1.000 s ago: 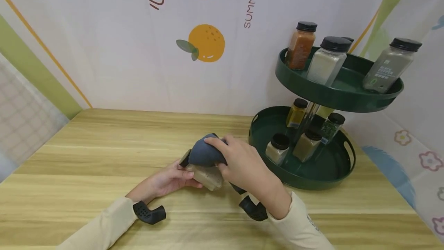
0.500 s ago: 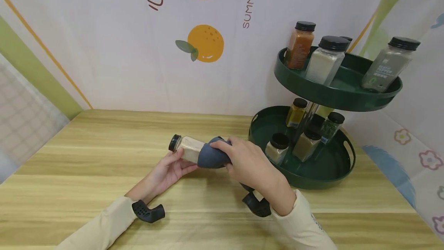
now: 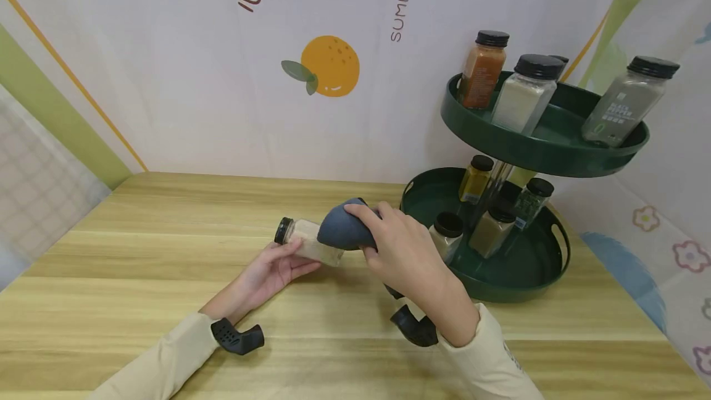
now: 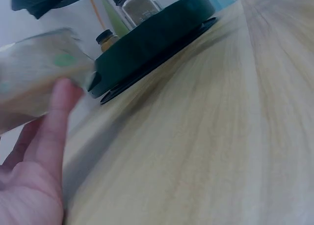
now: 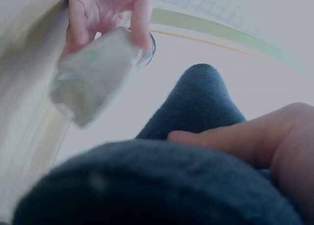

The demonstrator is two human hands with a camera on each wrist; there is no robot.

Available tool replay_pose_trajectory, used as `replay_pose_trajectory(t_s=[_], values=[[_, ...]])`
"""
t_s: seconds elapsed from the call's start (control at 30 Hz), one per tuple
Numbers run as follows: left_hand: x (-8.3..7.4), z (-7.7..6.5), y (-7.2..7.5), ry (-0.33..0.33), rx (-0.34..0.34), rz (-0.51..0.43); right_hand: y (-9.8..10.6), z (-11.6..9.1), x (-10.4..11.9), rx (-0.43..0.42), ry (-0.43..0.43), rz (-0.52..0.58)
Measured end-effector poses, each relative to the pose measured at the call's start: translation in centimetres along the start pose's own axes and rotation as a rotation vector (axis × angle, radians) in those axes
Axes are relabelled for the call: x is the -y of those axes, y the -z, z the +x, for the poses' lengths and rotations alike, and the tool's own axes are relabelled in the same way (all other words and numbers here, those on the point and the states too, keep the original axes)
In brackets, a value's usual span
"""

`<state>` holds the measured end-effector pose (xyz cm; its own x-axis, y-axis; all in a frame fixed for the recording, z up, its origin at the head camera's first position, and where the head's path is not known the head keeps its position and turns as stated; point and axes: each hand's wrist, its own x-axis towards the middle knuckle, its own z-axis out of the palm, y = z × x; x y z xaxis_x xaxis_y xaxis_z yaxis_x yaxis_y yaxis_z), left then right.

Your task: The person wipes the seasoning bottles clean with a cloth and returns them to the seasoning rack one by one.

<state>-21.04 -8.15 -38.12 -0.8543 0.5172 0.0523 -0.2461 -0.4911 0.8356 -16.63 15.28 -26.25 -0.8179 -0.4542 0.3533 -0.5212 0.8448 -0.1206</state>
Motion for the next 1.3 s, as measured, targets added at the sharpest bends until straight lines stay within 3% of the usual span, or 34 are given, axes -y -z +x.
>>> replay_pose_trajectory(t_s=[0.17, 0.33, 0.63, 0.77, 0.87, 0.97, 1.2, 1.3], values=[[0.1, -0.2, -0.2, 0.010, 0.041, 0.127, -1.1, 0.2, 0.9, 0.055, 0.083, 0.028], [0.3, -0.2, -0.1, 0.010, 0.021, 0.188, -2.5, 0.2, 1.5, 0.115, 0.151, 0.034], [0.1, 0.0, -0.5, -0.007, -0.002, 0.069, -1.5, 0.0, 0.4, 0.212, 0.051, 0.010], [0.1, 0.0, -0.4, -0.004, 0.005, 0.061, -0.5, -0.2, -0.2, 0.243, 0.032, -0.059], [0.1, 0.0, -0.4, -0.003, 0.008, 0.069, 0.1, -0.3, -0.7, 0.214, 0.019, -0.192], [0.2, -0.1, -0.3, 0.015, 0.022, 0.073, 0.3, -0.2, -1.0, 0.156, 0.004, -0.248], [0.3, -0.1, -0.3, 0.050, 0.118, 0.147, -0.6, 0.2, 0.2, 0.107, 0.036, 0.025], [0.3, -0.1, -0.4, 0.060, 0.148, 0.177, -1.3, 0.2, 0.9, 0.122, 0.074, 0.063]])
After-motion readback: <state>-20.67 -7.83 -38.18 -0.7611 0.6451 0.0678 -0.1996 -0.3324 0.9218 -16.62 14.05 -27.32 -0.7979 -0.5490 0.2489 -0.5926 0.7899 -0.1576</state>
